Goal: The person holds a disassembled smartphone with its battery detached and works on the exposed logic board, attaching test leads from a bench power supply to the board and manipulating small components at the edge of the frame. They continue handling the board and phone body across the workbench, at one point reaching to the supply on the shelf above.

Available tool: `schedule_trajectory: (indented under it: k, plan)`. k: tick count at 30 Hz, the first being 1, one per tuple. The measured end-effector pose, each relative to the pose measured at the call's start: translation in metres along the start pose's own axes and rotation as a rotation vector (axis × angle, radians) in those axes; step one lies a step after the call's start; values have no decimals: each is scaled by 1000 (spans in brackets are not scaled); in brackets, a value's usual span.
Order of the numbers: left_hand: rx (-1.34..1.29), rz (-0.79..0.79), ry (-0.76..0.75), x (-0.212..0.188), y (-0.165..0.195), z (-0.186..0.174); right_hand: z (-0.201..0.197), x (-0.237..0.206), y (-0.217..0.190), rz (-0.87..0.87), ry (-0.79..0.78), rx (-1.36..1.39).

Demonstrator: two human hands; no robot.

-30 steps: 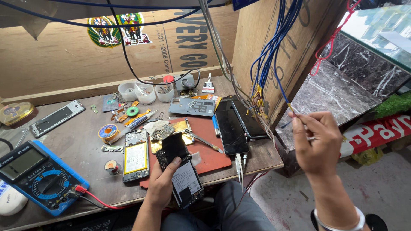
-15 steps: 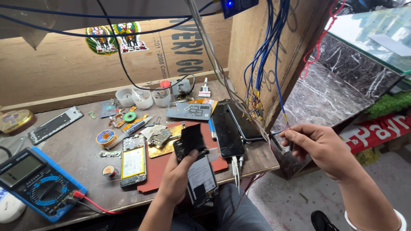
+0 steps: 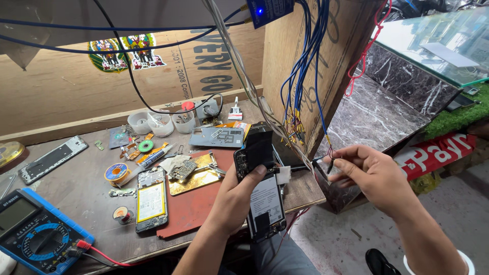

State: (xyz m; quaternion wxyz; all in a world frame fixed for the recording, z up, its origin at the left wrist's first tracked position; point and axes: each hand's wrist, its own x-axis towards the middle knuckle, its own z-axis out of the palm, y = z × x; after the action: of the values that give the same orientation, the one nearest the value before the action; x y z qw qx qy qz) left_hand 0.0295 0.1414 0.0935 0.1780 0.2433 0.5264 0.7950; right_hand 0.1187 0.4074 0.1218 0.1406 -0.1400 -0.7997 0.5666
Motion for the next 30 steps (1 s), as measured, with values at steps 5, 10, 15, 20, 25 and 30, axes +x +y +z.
schedule_trajectory:
  k: [5,10,15,20,25,30]
  plan:
    - [136,113,-25,-2,-1,2,4,-16,-5,-362,301,-412]
    - [97,49,-23,-4,-2,5,-8,-1,4,-144,143,-132]
    - [154,54,-11,-7,0,6,-21,16,30,-124,-101,70]
    - [174,48,-24,-10,3,6,-36,30,45,47,-689,946]
    - [160,29,-26,-11,6,7,-25,37,42,154,-362,550]
    - [149,82,-46,-11,7,8,-12,36,30,42,-272,278]
